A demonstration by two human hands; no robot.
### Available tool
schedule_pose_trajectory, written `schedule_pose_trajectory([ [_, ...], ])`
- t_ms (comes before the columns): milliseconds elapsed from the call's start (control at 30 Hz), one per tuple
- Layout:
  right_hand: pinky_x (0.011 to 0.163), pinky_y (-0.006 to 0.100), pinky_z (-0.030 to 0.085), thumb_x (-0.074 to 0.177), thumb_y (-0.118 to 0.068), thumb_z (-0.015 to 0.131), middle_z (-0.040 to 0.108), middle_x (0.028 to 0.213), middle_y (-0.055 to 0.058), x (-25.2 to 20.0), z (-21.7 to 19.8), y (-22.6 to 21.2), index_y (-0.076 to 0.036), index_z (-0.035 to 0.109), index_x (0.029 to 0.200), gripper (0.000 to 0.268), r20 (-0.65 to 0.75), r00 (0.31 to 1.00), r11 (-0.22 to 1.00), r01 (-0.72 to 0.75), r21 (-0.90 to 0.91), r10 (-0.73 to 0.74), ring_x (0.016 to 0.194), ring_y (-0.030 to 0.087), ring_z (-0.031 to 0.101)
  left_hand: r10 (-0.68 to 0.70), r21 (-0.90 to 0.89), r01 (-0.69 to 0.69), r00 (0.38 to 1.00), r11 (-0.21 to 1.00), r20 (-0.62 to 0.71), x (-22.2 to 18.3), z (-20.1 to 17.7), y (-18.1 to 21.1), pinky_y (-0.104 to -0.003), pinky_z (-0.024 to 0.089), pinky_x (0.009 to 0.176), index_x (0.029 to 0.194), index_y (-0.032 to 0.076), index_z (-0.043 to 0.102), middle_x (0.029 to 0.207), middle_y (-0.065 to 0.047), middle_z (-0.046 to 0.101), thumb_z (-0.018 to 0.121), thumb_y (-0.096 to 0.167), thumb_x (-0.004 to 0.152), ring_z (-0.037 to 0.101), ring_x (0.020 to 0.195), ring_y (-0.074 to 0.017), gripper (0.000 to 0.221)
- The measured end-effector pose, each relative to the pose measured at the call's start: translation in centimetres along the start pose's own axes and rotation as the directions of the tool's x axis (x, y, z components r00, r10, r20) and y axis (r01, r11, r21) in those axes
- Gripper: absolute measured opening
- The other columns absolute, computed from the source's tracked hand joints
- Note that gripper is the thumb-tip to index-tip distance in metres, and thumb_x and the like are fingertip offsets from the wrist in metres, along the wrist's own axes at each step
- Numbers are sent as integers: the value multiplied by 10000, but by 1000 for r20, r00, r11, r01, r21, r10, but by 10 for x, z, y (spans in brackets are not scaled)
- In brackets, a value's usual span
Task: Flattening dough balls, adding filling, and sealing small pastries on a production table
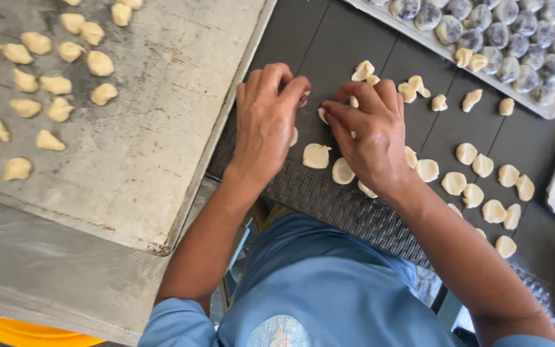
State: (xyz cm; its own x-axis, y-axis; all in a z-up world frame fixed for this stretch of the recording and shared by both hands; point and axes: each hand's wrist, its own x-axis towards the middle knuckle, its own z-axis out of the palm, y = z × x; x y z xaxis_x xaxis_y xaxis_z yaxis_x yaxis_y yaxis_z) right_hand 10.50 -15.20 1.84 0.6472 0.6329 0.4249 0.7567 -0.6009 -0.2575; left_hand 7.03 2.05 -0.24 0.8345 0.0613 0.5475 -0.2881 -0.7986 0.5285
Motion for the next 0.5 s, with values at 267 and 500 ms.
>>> schedule_pose_trajectory([
  [267, 753, 439, 359, 995, -134, 528, 533, 1239, 117, 56, 36, 18, -76, 580, 1293, 308, -94, 990, 875, 47, -481, -105, 930, 306, 462, -18, -49, 16, 999, 999, -46, -7, 3, -5, -354, 422, 825, 1306, 74, 546, 1195, -70, 651, 457, 58, 1042, 585, 975, -228, 279],
  [500, 762, 446, 369, 1022, -161, 526, 448, 1386, 109, 68, 48, 21, -114, 517, 1376, 357, 11, 993, 841, 106, -530, -119, 1012, 304, 479, -52, -189, 0, 961, 982, -271, -3, -1, -4, -374, 458, 1066, 1288, 6, 542, 1283, -154, 589, 349, 76, 1081, 587, 1231, -258, 292],
])
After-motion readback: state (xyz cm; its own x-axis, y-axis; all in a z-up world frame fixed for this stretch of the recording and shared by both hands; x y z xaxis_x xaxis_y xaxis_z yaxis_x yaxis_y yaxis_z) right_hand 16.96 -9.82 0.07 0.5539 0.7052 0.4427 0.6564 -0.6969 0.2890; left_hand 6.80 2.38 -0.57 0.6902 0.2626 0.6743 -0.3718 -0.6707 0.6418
